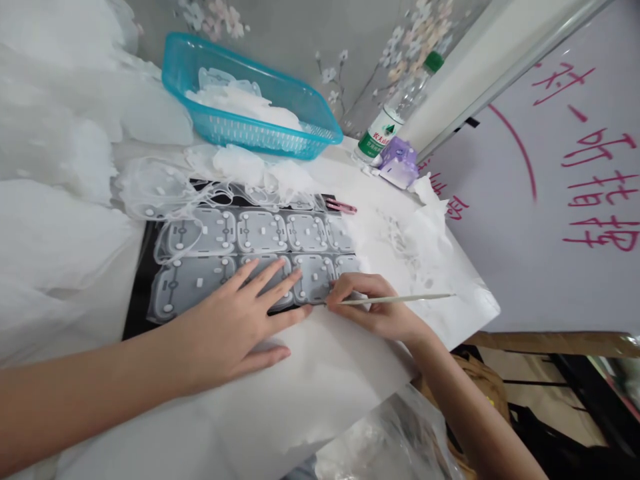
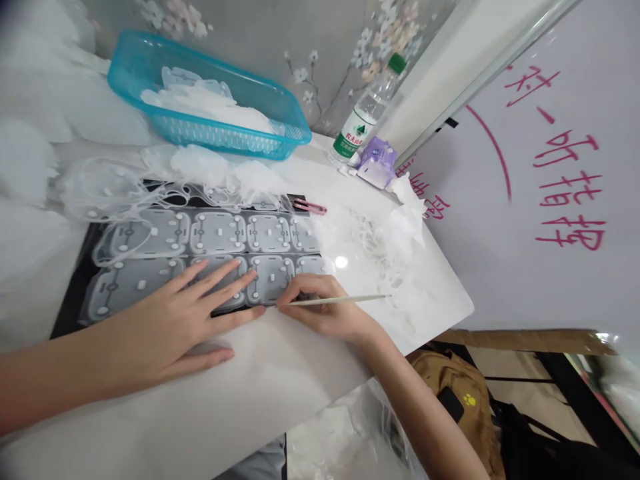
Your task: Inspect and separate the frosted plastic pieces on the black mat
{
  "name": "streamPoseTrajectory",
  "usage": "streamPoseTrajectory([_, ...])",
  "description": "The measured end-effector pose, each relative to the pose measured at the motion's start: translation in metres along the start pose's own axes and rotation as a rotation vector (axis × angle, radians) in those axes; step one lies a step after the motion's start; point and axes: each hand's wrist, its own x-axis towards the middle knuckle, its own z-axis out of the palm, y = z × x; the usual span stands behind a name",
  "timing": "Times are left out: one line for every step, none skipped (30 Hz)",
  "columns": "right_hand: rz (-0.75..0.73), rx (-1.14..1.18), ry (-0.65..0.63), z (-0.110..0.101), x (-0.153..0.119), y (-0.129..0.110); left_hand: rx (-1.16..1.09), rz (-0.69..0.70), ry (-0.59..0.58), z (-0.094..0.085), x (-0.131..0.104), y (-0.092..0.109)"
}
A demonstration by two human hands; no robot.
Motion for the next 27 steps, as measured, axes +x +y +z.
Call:
streamPoseTrajectory([-0.001,0.002,-0.006,-0.001,0.0,0.0,-0.004,-0.005,0.001,0.0,0.0,0.0])
streamPoseTrajectory([-0.004,0.004,-0.009,-0.001,0.001,0.0,-0.009,-0.008,0.0,-0.001,-0.001,0.0])
streamPoseTrajectory([-0.009,0.001,-0.007,-0.001,0.001,0.0,-0.013,-0.012,-0.004,-0.002,-0.001,0.0])
streamPoseTrajectory([-0.016,-0.004,-0.005,-0.001,0.002,0.001,-0.016,-0.017,-0.011,-0.002,-0.002,-0.001])
streamPoseTrajectory([-0.025,-0.01,-0.004,0.0,0.002,0.001,-0.02,-0.022,-0.023,-0.003,-0.002,0.0])
streamPoseTrajectory([-0.038,-0.016,-0.006,0.0,0.002,0.001,-0.025,-0.025,-0.035,-0.004,-0.002,0.0])
streamPoseTrajectory([-0.049,-0.025,-0.011,0.0,0.002,0.0,-0.028,-0.03,-0.045,-0.005,-0.002,0.0])
streamPoseTrajectory([-0.059,-0.037,-0.019,0.0,0.002,-0.001,-0.031,-0.032,-0.05,-0.006,-0.001,0.0])
streamPoseTrajectory([-0.069,-0.055,-0.027,-0.001,0.003,-0.002,-0.036,-0.032,-0.052,-0.006,-0.001,0.001])
streamPoseTrajectory([-0.081,-0.078,-0.038,-0.002,0.003,-0.003,-0.041,-0.034,-0.052,-0.006,0.0,0.001])
streamPoseTrajectory([-0.093,-0.105,-0.054,-0.003,0.004,-0.004,-0.049,-0.038,-0.053,-0.007,0.001,0.0])
streamPoseTrajectory([-0.106,-0.131,-0.071,-0.005,0.004,-0.005,-0.06,-0.044,-0.054,-0.007,0.003,0.0])
streamPoseTrajectory([-0.119,-0.152,-0.089,-0.006,0.006,-0.006,-0.075,-0.053,-0.059,-0.007,0.004,-0.002])
streamPoseTrajectory([-0.133,-0.165,-0.103,-0.008,0.008,-0.007,-0.091,-0.065,-0.073,-0.007,0.006,-0.003])
streamPoseTrajectory([-0.143,-0.169,-0.114,-0.009,0.009,-0.007,-0.104,-0.078,-0.089,-0.007,0.007,-0.006])
streamPoseTrajectory([-0.15,-0.169,-0.12,-0.01,0.011,-0.007,-0.115,-0.087,-0.106,-0.007,0.008,-0.008])
streamPoseTrajectory([-0.153,-0.169,-0.123,-0.01,0.013,-0.007,-0.121,-0.094,-0.123,-0.008,0.009,-0.01])
streamPoseTrajectory([-0.156,-0.172,-0.124,-0.01,0.015,-0.007,-0.124,-0.099,-0.141,-0.008,0.01,-0.012])
streamPoseTrajectory([-0.158,-0.18,-0.126,-0.01,0.016,-0.007,-0.124,-0.1,-0.157,-0.009,0.011,-0.013])
streamPoseTrajectory([-0.164,-0.193,-0.125,-0.01,0.016,-0.008,-0.123,-0.101,-0.171,-0.009,0.011,-0.014])
streamPoseTrajectory([-0.168,-0.208,-0.125,-0.011,0.016,-0.01,-0.124,-0.102,-0.183,-0.01,0.011,-0.014])
streamPoseTrajectory([-0.17,-0.226,-0.128,-0.012,0.015,-0.012,-0.124,-0.103,-0.193,-0.01,0.012,-0.014])
streamPoseTrajectory([-0.168,-0.246,-0.139,-0.014,0.014,-0.015,-0.126,-0.103,-0.198,-0.011,0.012,-0.014])
streamPoseTrajectory([-0.156,-0.27,-0.158,-0.017,0.013,-0.018,-0.125,-0.104,-0.199,-0.011,0.012,-0.013])
streamPoseTrajectory([-0.132,-0.3,-0.183,-0.02,0.013,-0.021,-0.123,-0.107,-0.196,-0.011,0.012,-0.012])
streamPoseTrajectory([-0.101,-0.33,-0.208,-0.024,0.012,-0.023,-0.121,-0.109,-0.191,-0.011,0.013,-0.012])
streamPoseTrajectory([-0.07,-0.355,-0.227,-0.028,0.013,-0.024,-0.119,-0.11,-0.183,-0.01,0.013,-0.011])
